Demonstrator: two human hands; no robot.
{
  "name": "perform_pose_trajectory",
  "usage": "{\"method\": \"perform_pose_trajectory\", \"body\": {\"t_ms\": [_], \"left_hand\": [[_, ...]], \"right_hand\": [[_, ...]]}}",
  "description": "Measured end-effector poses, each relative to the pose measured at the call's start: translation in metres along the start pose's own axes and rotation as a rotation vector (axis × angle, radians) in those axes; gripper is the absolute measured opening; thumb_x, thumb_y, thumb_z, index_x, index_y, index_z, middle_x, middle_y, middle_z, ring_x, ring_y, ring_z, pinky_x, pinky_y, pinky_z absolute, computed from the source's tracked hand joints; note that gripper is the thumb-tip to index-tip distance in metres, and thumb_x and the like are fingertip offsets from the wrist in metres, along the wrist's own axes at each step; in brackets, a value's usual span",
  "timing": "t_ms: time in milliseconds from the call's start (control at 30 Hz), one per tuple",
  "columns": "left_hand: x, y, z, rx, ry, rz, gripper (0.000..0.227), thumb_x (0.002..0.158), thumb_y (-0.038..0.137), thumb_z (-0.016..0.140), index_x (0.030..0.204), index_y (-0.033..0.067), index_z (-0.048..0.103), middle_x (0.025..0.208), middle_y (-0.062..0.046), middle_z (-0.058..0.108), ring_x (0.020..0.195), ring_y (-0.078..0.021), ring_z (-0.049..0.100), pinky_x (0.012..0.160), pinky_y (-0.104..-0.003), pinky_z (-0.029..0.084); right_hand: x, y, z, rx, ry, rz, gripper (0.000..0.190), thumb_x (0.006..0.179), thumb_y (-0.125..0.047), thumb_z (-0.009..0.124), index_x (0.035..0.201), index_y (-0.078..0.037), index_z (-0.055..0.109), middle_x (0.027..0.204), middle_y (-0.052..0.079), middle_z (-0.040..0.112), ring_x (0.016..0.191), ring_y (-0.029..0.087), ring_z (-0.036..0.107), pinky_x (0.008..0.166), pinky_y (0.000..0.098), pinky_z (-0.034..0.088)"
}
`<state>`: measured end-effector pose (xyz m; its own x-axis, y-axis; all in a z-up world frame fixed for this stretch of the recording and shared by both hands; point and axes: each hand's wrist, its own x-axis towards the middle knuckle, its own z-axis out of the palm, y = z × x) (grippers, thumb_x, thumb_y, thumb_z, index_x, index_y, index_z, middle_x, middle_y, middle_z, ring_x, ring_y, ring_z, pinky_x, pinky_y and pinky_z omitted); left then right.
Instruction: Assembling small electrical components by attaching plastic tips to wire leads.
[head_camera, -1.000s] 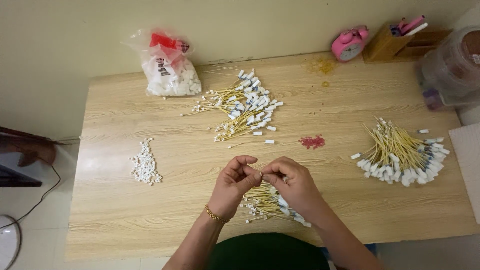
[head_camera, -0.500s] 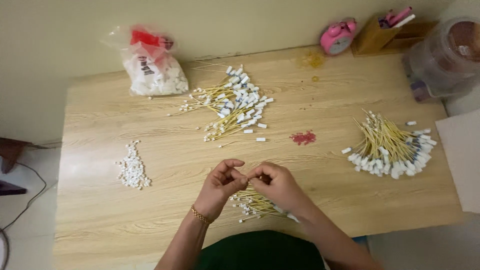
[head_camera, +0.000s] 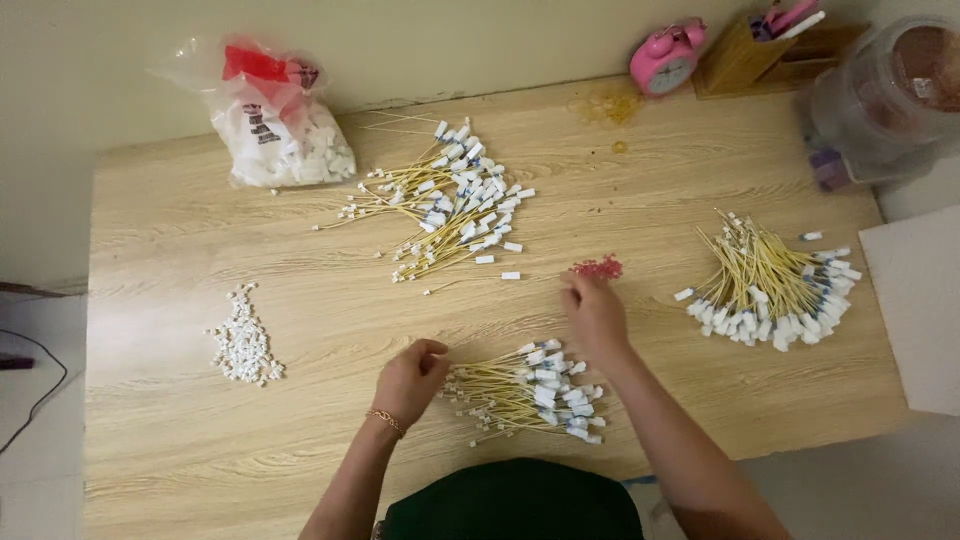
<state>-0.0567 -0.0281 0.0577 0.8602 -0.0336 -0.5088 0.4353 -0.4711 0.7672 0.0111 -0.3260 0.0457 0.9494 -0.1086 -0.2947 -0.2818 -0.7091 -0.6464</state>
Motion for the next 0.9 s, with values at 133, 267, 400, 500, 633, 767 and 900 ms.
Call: {"method": "perform_pose_trajectory", "body": {"t_ms": [133, 267, 400, 500, 633, 767, 900], "left_hand": [[0.023, -0.009, -0.009, 0.21, 0.208, -0.017, 0.024, 0.091, 0.028, 0.071, 0.11, 0.0125, 0.074, 0.085, -0.004, 0.076, 0.075, -0.0169, 0.073, 0.071, -0.034, 0.058], [0.051, -0.01, -0.01, 0.258, 0.384, 0.115, 0.023, 0.09, 0.026, 0.072, 0.11, 0.0128, 0.073, 0.094, -0.008, 0.074, 0.081, -0.0206, 0.073, 0.074, -0.037, 0.059], [0.075, 0.002, -0.005, 0.278, 0.397, 0.127, 0.025, 0.088, 0.025, 0.073, 0.11, 0.0132, 0.071, 0.101, -0.009, 0.07, 0.083, -0.0227, 0.071, 0.076, -0.038, 0.059], [0.092, -0.006, 0.001, 0.356, 0.438, 0.174, 0.021, 0.09, 0.025, 0.073, 0.107, 0.0144, 0.071, 0.104, -0.01, 0.069, 0.085, -0.028, 0.07, 0.077, -0.042, 0.058], [0.104, -0.019, 0.006, 0.426, 0.513, 0.216, 0.01, 0.09, 0.024, 0.072, 0.096, 0.016, 0.072, 0.102, -0.01, 0.069, 0.087, -0.0325, 0.069, 0.077, -0.045, 0.057], [0.098, -0.023, 0.003, 0.459, 0.536, 0.239, 0.008, 0.092, 0.021, 0.069, 0.094, 0.0131, 0.07, 0.1, -0.012, 0.069, 0.086, -0.0347, 0.069, 0.074, -0.047, 0.057], [0.072, -0.002, 0.001, 0.399, 0.535, 0.255, 0.008, 0.096, 0.018, 0.067, 0.098, 0.0105, 0.069, 0.096, -0.014, 0.071, 0.085, -0.0361, 0.069, 0.072, -0.048, 0.055]], "right_hand": [[0.037, 0.036, 0.009, -0.124, 0.24, -0.267, 0.028, 0.088, -0.022, 0.072, 0.113, -0.008, 0.071, 0.105, 0.012, 0.07, 0.095, 0.031, 0.067, 0.081, 0.0431, 0.054], [0.046, 0.035, 0.011, -0.208, 0.241, -0.174, 0.02, 0.089, -0.027, 0.075, 0.103, -0.013, 0.073, 0.104, 0.01, 0.07, 0.1, 0.032, 0.066, 0.087, 0.0444, 0.053], [0.052, 0.037, 0.011, -0.261, 0.205, -0.132, 0.02, 0.092, -0.03, 0.074, 0.101, -0.013, 0.073, 0.105, 0.01, 0.07, 0.103, 0.031, 0.066, 0.091, 0.0448, 0.053], [0.053, 0.036, 0.012, -0.331, 0.262, -0.176, 0.016, 0.095, -0.025, 0.069, 0.103, -0.012, 0.072, 0.112, 0.012, 0.068, 0.104, 0.034, 0.064, 0.084, 0.0476, 0.053], [0.057, 0.053, 0.018, -0.255, 0.22, -0.176, 0.016, 0.1, -0.021, 0.067, 0.106, -0.006, 0.068, 0.109, 0.014, 0.068, 0.102, 0.033, 0.065, 0.084, 0.047, 0.053], [0.026, 0.007, -0.006, 0.514, -0.017, 0.212, 0.016, 0.104, -0.019, 0.059, 0.11, -0.004, 0.063, 0.094, 0.013, 0.066, 0.082, 0.024, 0.066, 0.069, 0.0404, 0.054], [0.006, 0.007, -0.013, 0.874, -0.07, 0.229, 0.017, 0.104, -0.017, 0.059, 0.104, -0.002, 0.066, 0.09, 0.008, 0.067, 0.08, 0.016, 0.067, 0.069, 0.0328, 0.057]]}}
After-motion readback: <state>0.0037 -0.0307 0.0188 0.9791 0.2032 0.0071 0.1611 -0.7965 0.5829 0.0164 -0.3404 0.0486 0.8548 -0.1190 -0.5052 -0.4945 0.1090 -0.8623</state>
